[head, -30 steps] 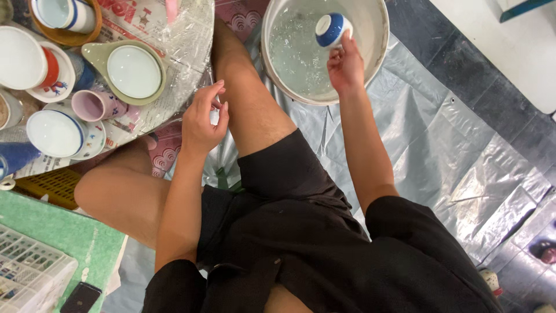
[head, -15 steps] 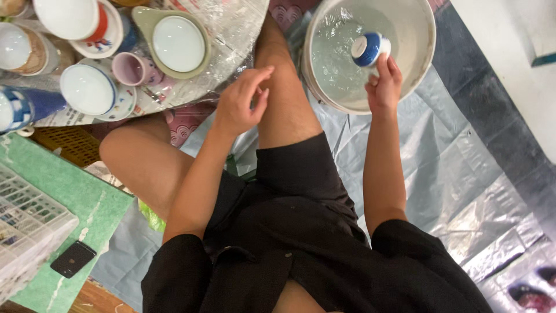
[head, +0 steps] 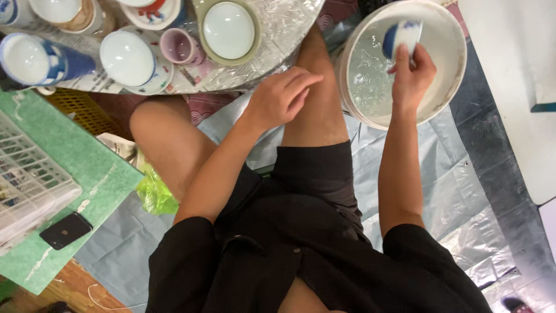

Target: The person sits cross-legged on a tarp-covered floor and washes various ceramic dishes, including bowls, plates, and cups, in a white bucket of water. They rinse each item by hand and place the cleaned dishes onto a nearby table covered with plastic wrap. The person finishes by drying their hands with a red cloth.

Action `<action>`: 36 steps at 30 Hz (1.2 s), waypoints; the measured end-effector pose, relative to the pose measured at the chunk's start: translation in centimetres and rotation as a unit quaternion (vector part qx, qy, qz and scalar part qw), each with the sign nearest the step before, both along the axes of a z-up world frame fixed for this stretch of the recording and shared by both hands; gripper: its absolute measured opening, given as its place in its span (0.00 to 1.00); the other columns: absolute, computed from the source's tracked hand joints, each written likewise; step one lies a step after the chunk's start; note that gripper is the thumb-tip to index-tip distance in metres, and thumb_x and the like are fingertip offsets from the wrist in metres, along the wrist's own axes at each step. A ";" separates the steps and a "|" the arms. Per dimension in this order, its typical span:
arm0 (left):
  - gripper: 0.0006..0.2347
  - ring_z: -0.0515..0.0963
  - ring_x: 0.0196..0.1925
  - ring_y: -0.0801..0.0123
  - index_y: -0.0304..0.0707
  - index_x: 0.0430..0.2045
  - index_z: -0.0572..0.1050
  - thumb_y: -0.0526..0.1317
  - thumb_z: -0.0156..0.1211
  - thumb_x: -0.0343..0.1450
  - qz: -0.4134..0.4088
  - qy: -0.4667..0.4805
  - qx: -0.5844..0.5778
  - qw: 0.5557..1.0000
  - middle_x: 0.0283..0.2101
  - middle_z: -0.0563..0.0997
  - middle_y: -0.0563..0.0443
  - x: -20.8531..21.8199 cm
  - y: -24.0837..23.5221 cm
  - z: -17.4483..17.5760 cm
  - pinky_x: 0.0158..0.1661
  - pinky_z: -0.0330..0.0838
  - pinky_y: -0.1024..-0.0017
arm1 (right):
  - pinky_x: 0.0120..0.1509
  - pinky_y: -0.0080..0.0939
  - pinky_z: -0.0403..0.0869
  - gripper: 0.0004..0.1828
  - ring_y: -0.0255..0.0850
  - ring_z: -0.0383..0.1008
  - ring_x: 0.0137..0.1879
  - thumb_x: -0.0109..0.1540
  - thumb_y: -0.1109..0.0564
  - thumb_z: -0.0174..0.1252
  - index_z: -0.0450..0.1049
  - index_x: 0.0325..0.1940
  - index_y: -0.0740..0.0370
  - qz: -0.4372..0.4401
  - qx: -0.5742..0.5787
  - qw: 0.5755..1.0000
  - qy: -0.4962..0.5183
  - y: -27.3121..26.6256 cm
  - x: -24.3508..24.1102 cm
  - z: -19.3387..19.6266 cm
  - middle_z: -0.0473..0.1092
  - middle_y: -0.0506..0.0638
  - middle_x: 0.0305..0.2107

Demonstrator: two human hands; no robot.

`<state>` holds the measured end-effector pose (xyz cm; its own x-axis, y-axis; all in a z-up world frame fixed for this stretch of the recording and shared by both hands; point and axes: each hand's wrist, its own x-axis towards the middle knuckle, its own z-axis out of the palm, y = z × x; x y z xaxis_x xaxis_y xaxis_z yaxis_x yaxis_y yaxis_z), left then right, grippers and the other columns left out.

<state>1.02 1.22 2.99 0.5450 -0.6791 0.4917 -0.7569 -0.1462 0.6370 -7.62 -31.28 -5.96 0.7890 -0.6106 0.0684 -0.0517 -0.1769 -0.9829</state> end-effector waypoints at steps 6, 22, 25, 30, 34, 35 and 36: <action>0.07 0.81 0.32 0.52 0.44 0.32 0.79 0.40 0.68 0.65 -0.064 0.120 0.141 0.981 0.26 0.82 0.49 0.2 2.7 -1.0 0.35 0.73 0.54 | 0.44 0.33 0.75 0.09 0.34 0.77 0.40 0.76 0.65 0.58 0.74 0.59 0.72 0.240 -0.138 0.958 -0.071 9.7 8.8 7.9 0.74 0.51 0.43; 0.12 0.82 0.36 0.50 0.41 0.38 0.78 0.43 0.69 0.64 -0.016 0.122 0.181 0.976 0.31 0.83 0.47 -0.6 6.6 -0.7 0.37 0.74 0.52 | 0.45 0.43 0.77 0.09 0.45 0.79 0.47 0.65 0.62 0.65 0.80 0.49 0.57 0.378 -0.472 0.788 -0.119 22.5 14.1 7.5 0.76 0.45 0.45; 0.13 0.82 0.36 0.50 0.40 0.39 0.78 0.42 0.69 0.63 -0.024 0.130 0.173 0.976 0.33 0.84 0.47 -0.6 6.5 -0.5 0.36 0.74 0.53 | 0.46 0.41 0.78 0.09 0.43 0.79 0.49 0.64 0.62 0.65 0.80 0.48 0.57 0.367 -0.490 0.780 -0.128 22.6 14.2 7.4 0.76 0.44 0.47; 0.12 0.82 0.35 0.50 0.41 0.39 0.78 0.42 0.68 0.64 -0.021 0.137 0.198 0.970 0.33 0.84 0.47 -0.6 5.7 -0.9 0.38 0.74 0.53 | 0.47 0.41 0.78 0.11 0.43 0.79 0.48 0.66 0.61 0.66 0.79 0.53 0.56 0.359 -0.468 0.797 -0.131 23.0 14.1 8.1 0.75 0.45 0.51; 0.11 0.82 0.36 0.50 0.42 0.38 0.78 0.42 0.68 0.65 -0.021 0.137 0.203 0.969 0.33 0.84 0.47 -0.5 5.3 -1.5 0.38 0.74 0.53 | 0.45 0.44 0.77 0.15 0.44 0.79 0.48 0.65 0.61 0.67 0.77 0.56 0.57 0.390 -0.445 0.801 -0.094 22.7 14.1 9.1 0.73 0.49 0.55; 0.11 0.82 0.36 0.50 0.42 0.39 0.78 0.42 0.68 0.65 -0.022 0.136 0.201 0.970 0.32 0.83 0.46 -0.5 5.2 -1.6 0.38 0.74 0.53 | 0.44 0.45 0.76 0.16 0.46 0.79 0.48 0.64 0.61 0.67 0.77 0.56 0.58 0.401 -0.431 0.805 -0.082 22.5 14.2 9.4 0.73 0.51 0.56; 0.11 0.82 0.36 0.49 0.42 0.39 0.78 0.42 0.68 0.65 -0.022 0.135 0.198 0.971 0.32 0.83 0.46 -0.6 5.2 -1.7 0.37 0.74 0.53 | 0.50 0.47 0.76 0.17 0.49 0.77 0.52 0.65 0.60 0.67 0.75 0.58 0.59 0.365 -0.429 0.820 -0.105 22.0 14.1 9.7 0.72 0.52 0.56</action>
<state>0.37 6.42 1.33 0.5835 -0.8116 0.0301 -0.5814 -0.3915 0.7132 6.48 -9.29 3.70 0.8384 0.3621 0.4073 0.5301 -0.7155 -0.4550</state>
